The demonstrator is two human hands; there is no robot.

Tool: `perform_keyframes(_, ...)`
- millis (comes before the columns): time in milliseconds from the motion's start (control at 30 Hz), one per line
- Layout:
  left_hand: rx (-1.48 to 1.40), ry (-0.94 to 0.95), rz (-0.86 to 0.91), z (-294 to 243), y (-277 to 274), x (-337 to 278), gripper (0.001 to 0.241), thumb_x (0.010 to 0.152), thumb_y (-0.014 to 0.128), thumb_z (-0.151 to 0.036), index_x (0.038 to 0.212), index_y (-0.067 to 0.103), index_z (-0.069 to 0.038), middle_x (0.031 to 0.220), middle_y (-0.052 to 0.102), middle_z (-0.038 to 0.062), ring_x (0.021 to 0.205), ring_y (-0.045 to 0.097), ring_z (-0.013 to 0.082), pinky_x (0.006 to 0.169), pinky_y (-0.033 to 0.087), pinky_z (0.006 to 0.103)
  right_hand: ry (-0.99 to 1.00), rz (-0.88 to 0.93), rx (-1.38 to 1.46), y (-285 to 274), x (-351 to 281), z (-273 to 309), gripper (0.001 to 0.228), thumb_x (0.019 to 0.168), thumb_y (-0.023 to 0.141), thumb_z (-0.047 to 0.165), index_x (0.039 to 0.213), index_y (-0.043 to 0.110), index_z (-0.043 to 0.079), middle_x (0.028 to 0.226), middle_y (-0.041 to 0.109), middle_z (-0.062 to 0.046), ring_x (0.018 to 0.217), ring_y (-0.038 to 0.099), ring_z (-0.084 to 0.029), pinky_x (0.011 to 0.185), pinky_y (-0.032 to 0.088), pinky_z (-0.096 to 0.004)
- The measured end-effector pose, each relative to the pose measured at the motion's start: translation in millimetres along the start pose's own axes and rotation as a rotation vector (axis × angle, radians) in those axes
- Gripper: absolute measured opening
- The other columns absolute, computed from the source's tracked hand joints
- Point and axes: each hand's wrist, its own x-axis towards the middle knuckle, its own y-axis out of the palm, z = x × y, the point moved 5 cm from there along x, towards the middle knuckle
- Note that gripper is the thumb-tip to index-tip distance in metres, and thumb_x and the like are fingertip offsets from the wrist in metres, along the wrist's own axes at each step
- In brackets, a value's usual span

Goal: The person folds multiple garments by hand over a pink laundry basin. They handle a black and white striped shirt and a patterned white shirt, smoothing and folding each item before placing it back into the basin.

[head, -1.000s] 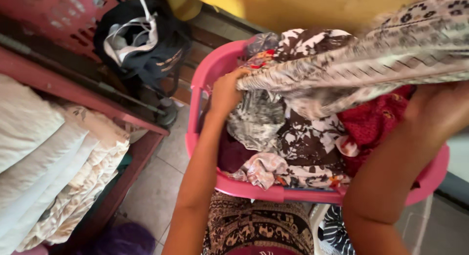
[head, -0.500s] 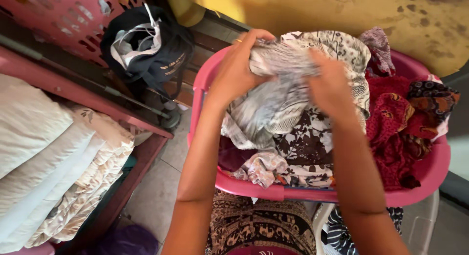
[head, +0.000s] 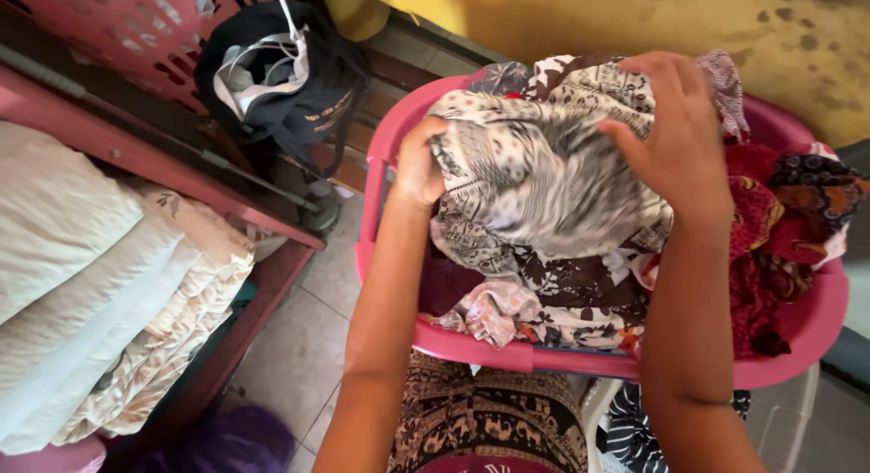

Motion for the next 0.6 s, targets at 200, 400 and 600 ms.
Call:
perform_keyframes(200, 0.212, 0.117, -0.052, 4, 11, 2, 0.036, 0.096, 0.061, -0.012, 0.131, 0.06, 0.0, 0.115, 0.071, 0.017, 0.099, 0.071, 0.0255, 0.088, 0.06, 0.0398, -0.097, 0.104, 0.042, 41, -5, 41, 0.055, 0.084, 0.075, 0.049, 0.113, 0.069, 0.002, 0.111, 0.071, -0.016, 0.103, 0.066, -0.031, 0.081, 0.053, -0.04)
perform_keyframes(400, 1.036, 0.858, -0.261, -43, 52, -24, 0.046, 0.093, 0.076, -0.015, 0.132, 0.057, 0.001, 0.117, 0.066, 0.014, 0.105, 0.064, 0.0248, 0.091, 0.053, 0.0378, 0.413, 0.073, 0.815, 72, -22, -17, 0.05, 0.123, 0.048, 0.042, 0.087, 0.051, 0.009, 0.076, 0.044, 0.002, 0.068, 0.041, -0.01, 0.063, 0.033, -0.028)
perform_keyframes(600, 1.511, 0.863, -0.07, 20, 96, -45, 0.058, 0.072, 0.093, -0.034, 0.11, 0.06, -0.007, 0.095, 0.063, 0.006, 0.083, 0.061, 0.0184, 0.077, 0.052, 0.0297, 0.46, -0.057, 0.815, 74, -29, -25, 0.035, 0.115, 0.047, 0.037, 0.093, 0.051, 0.01, 0.074, 0.039, 0.006, 0.066, 0.034, -0.005, 0.055, 0.028, -0.024)
